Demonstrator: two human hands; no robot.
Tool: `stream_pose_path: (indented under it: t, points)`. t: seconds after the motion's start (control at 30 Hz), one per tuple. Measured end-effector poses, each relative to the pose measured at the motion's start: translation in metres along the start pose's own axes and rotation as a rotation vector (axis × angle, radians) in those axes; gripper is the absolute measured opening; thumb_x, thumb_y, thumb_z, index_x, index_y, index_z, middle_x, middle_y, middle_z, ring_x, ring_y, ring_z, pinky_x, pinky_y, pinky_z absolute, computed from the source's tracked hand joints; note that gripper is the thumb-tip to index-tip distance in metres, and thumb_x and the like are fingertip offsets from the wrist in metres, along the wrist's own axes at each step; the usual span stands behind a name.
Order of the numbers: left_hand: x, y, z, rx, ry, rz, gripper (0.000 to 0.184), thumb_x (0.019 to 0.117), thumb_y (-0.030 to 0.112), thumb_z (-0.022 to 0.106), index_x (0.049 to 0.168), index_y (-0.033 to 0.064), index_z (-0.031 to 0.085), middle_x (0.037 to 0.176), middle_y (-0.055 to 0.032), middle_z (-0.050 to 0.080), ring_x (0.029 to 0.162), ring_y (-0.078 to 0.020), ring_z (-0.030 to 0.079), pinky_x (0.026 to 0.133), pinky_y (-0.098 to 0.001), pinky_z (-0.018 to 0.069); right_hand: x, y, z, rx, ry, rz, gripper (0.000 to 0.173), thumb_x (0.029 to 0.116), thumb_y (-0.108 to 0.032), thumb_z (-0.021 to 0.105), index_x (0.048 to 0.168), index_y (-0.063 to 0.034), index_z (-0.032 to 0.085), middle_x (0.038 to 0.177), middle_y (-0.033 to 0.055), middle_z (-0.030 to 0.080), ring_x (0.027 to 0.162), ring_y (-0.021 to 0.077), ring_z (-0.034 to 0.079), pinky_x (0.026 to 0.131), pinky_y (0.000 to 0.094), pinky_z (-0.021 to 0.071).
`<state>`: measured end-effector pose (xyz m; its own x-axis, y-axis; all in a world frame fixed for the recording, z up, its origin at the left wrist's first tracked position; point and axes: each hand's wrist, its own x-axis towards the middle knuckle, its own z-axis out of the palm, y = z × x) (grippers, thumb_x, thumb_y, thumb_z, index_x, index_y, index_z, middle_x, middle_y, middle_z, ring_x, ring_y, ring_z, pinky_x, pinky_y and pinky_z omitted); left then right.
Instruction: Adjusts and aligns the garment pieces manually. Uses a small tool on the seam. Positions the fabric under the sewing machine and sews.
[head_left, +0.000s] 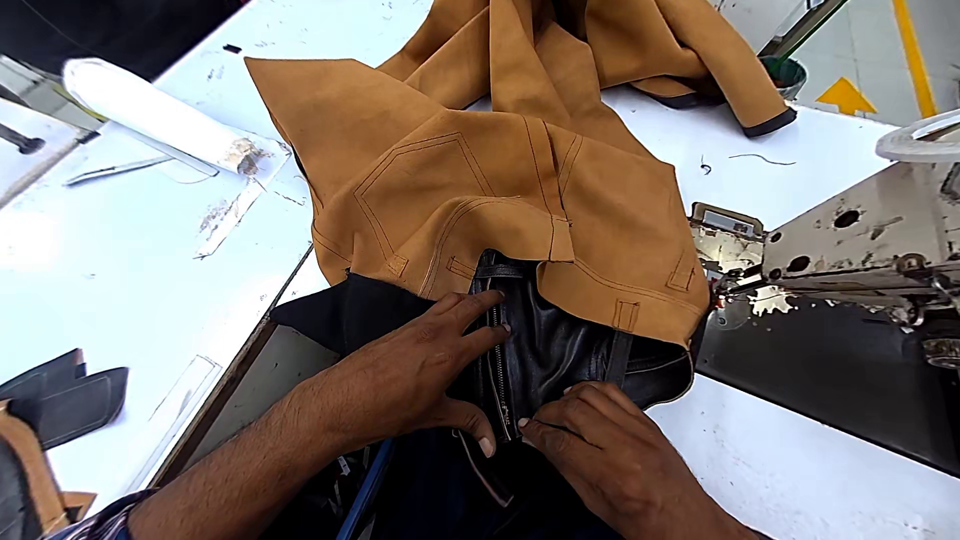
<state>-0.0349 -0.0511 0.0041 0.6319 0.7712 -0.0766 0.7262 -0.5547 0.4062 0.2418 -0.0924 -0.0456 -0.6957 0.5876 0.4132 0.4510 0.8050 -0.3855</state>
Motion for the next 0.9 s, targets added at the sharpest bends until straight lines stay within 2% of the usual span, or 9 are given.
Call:
stream_pose_path:
  t: [0.1,0.17,0.27,0.33,0.43,0.57,0.7,0.8,0.9]
  points:
    - [0.0,0.0,0.004,-0.016,0.091,0.024,0.077,0.0914,0.077,0.046,0.137,0.0188,0.066,0.157,-0.0056,0.046,0.139,-0.0202,0.048,0.109,-0.0357,0.0463,0.0,0.0,0.001,0.038,0.01,0.031,0.018,0.1044,-0.022,0.057,0.11,-0.02,0.074,0.101,-0.0013,0.072,0.098,0.0149,0.066,0.093,0.0336,0.0508]
    - [0.0,0.001,0.007,-0.031,0.126,0.006,0.06,0.0984,0.065,0.049,0.134,0.0198,0.069,0.155,-0.0048,0.048,0.139,-0.0186,0.048,0.112,-0.0346,0.0446,0.001,-0.001,0.001,0.063,0.012,0.066,0.018,0.1046,-0.027,0.058,0.109,-0.0203,0.075,0.101,-0.0019,0.072,0.098,0.0137,0.066,0.092,0.0327,0.0515]
    - [0.0,0.001,0.009,-0.046,0.12,-0.018,0.052,0.0972,0.055,0.058,0.136,0.0205,0.067,0.156,-0.0033,0.046,0.138,-0.0172,0.047,0.111,-0.0326,0.0444,0.003,-0.005,0.0,0.181,0.094,0.196,0.019,0.1043,-0.028,0.059,0.106,-0.0171,0.075,0.101,-0.0015,0.073,0.099,0.0105,0.068,0.09,0.0298,0.0543]
    - [0.0,0.001,0.008,-0.046,0.108,-0.029,0.054,0.0966,0.055,0.059,0.138,0.0209,0.065,0.157,-0.0029,0.045,0.139,-0.0176,0.046,0.111,-0.0329,0.0442,0.006,-0.011,-0.003,0.272,0.213,0.335,0.02,0.1056,-0.026,0.055,0.106,-0.013,0.07,0.104,-0.0008,0.073,0.098,0.007,0.069,0.083,0.0249,0.059]
    - [0.001,0.003,0.006,-0.043,0.092,-0.047,0.054,0.0952,0.056,0.06,0.137,0.0218,0.065,0.156,-0.0019,0.046,0.14,-0.0177,0.046,0.111,-0.0329,0.0443,0.01,-0.014,-0.001,0.309,0.347,0.471,0.018,0.1054,-0.026,0.054,0.106,-0.0133,0.067,0.108,-0.0025,0.073,0.096,0.0052,0.069,0.075,0.0205,0.0596]
    - [0.007,0.007,0.005,-0.027,0.128,-0.074,0.053,0.0939,0.06,0.06,0.128,0.0213,0.07,0.148,-0.0004,0.053,0.13,-0.0166,0.052,0.102,-0.0304,0.0482,0.013,-0.018,0.003,0.297,0.362,0.453,0.017,0.1042,-0.024,0.057,0.104,-0.0122,0.07,0.108,-0.0015,0.073,0.1,0.0066,0.07,0.08,0.0213,0.0604]
    - [0.016,0.012,0.01,0.031,0.19,-0.104,0.039,0.0937,0.043,0.065,0.124,0.019,0.072,0.134,-0.0006,0.061,0.115,-0.0185,0.057,0.092,-0.0307,0.0511,0.012,-0.019,0.004,0.28,0.349,0.385,0.016,0.1044,-0.024,0.058,0.104,-0.0131,0.07,0.109,0.0,0.073,0.104,0.009,0.069,0.085,0.0238,0.0595]
    - [0.022,0.013,0.015,0.083,0.286,-0.096,0.033,0.0963,0.04,0.063,0.118,0.0165,0.074,0.121,-0.0012,0.068,0.108,-0.0191,0.062,0.088,-0.0314,0.0536,0.008,-0.017,0.007,0.199,0.274,0.288,0.016,0.1049,-0.025,0.058,0.105,-0.0148,0.07,0.117,0.0002,0.073,0.114,0.0132,0.067,0.094,0.0298,0.0567]
    - [0.025,0.008,0.021,0.189,0.398,0.005,0.032,0.1028,0.038,0.057,0.106,0.0113,0.075,0.106,-0.0044,0.071,0.094,-0.0198,0.067,0.078,-0.0311,0.0559,0.005,-0.016,0.012,0.108,0.229,0.233,0.017,0.1066,-0.025,0.055,0.105,-0.0143,0.068,0.129,0.0023,0.071,0.122,0.0167,0.064,0.097,0.0326,0.0549]
